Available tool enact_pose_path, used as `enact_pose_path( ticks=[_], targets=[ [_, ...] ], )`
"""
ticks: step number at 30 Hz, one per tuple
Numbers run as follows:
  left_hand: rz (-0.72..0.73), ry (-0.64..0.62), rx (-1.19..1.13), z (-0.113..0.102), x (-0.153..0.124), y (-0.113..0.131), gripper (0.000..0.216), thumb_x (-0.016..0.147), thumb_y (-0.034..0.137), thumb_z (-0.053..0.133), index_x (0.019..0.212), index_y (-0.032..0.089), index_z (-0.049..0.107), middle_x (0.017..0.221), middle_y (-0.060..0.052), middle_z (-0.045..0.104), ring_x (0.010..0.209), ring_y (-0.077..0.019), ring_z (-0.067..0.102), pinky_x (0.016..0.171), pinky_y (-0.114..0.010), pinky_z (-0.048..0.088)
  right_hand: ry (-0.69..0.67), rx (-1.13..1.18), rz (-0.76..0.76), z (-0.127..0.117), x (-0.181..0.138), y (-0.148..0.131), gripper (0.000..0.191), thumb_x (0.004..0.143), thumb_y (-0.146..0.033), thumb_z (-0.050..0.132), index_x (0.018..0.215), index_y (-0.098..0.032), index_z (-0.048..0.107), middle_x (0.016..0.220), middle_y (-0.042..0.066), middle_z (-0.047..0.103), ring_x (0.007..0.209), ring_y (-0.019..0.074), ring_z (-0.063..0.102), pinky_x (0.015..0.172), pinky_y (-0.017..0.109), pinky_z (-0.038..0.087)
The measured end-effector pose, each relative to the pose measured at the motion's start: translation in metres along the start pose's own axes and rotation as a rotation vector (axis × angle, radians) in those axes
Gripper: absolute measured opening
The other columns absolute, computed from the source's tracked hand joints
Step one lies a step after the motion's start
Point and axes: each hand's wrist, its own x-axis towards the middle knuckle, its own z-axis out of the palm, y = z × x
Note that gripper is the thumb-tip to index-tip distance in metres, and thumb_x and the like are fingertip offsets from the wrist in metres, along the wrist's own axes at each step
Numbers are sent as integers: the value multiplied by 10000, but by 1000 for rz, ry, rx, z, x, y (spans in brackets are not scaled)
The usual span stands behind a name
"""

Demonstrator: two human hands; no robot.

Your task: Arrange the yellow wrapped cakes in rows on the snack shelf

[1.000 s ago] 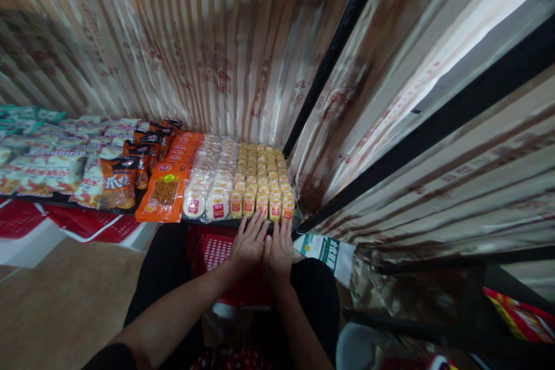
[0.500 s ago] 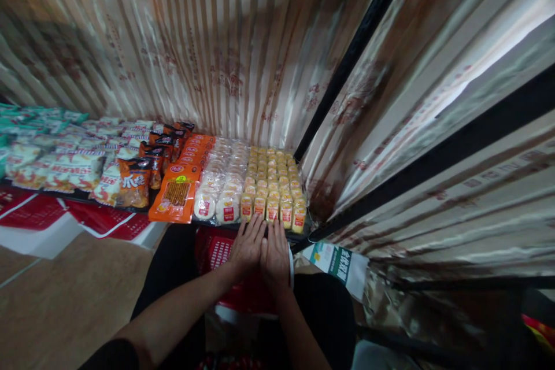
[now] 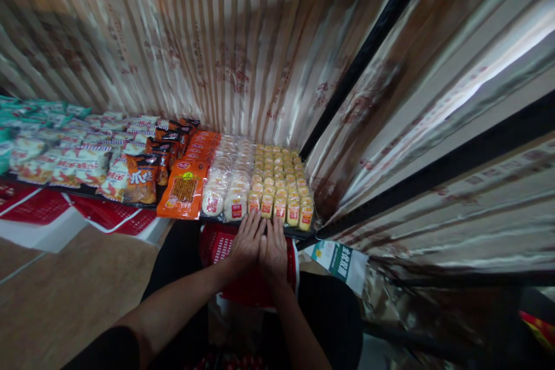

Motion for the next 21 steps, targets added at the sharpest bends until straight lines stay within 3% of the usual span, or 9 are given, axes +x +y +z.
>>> enact_pose_path(
  ticks=[7, 12, 21],
  targets=[
    [46, -26, -43, 6, 2, -9, 432, 933, 201, 303, 1321, 36, 398, 1438, -198, 338, 1399, -274, 76, 1089, -494, 296, 1, 41, 17, -1, 4, -6, 474, 922, -263, 308, 1329, -45, 414, 1424, 204, 365, 1376, 263, 228, 1040, 501, 341],
    [35, -1, -65, 10, -2, -10, 424, 923, 163, 316, 1317, 31, 399, 1440, -209, 327, 1394, -299, 79, 1070, -505, 331, -22, 36, 51, -6, 7, -9, 469, 921, -255, 292, 1316, -43, 429, 1429, 210, 354, 1368, 257, 255, 1038, 493, 345],
    [31, 4, -131, 10, -9, -8, 486, 913, 146, 303, 1378, 7, 278, 1437, -206, 336, 1397, -256, 102, 1085, -480, 342, 1, 44, 36, -2, 8, -10, 452, 921, -267, 311, 1270, -30, 473, 1378, 222, 424, 1339, 245, 319, 1037, 479, 358]
  ],
)
